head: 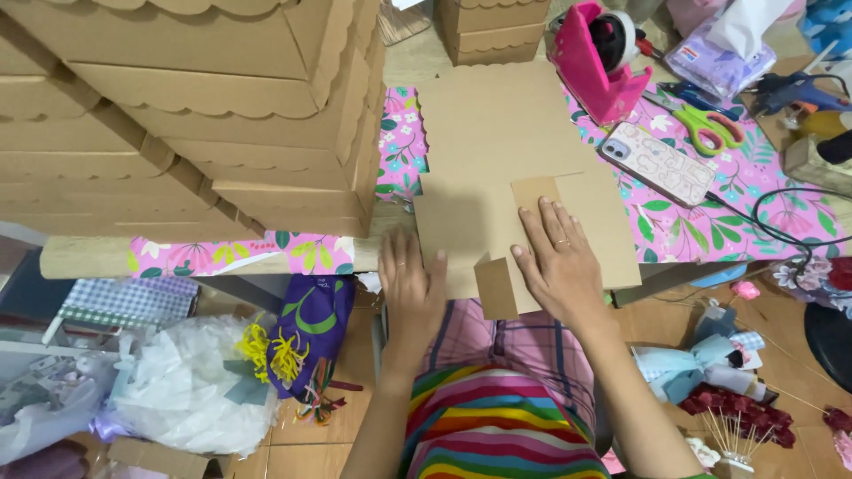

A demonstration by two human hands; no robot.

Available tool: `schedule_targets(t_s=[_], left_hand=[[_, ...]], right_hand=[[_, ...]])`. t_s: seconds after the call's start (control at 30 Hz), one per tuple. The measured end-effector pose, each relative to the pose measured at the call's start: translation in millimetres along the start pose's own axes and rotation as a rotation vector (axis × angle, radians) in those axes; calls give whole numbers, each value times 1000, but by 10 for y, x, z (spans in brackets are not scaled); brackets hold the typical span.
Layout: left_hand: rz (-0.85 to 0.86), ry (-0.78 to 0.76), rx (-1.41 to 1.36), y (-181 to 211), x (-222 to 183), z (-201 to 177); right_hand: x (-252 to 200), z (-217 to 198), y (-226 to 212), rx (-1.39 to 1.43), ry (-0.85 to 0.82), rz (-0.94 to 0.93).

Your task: Folding flat cardboard templates into small boxes, tucking in the flaps, and stacking the finished products.

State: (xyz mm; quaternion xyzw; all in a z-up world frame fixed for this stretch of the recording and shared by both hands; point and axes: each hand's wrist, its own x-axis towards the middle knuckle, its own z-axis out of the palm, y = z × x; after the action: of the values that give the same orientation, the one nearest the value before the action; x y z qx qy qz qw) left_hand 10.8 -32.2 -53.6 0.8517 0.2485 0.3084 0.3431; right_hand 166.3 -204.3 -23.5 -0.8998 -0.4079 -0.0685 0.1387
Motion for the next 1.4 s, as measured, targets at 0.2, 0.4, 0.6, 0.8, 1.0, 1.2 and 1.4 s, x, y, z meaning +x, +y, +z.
schedule_targets(t_s=[0.2,0.4,0.6,0.8,1.0,1.2,1.4], left_hand=[[36,-16,-226,552,119,-187],[312,86,-54,657,261,247],[174,-211,114,984,405,315],[177,-203,366,792,459,789],[140,-299,410,802,492,751],[224,-206,424,765,347,722],[411,72,406,670,284,762]], right_hand=[[-6,-6,-24,-16,-5,10],[-19,-55,-71,-5,-6,12],[-41,38,0,13,7,-4],[-70,154,57,-48,148,-93],[-124,78,-2,10,145,-96],[-200,-81,231,487,-39,-35],[-133,-863,139,1039,-192,38]])
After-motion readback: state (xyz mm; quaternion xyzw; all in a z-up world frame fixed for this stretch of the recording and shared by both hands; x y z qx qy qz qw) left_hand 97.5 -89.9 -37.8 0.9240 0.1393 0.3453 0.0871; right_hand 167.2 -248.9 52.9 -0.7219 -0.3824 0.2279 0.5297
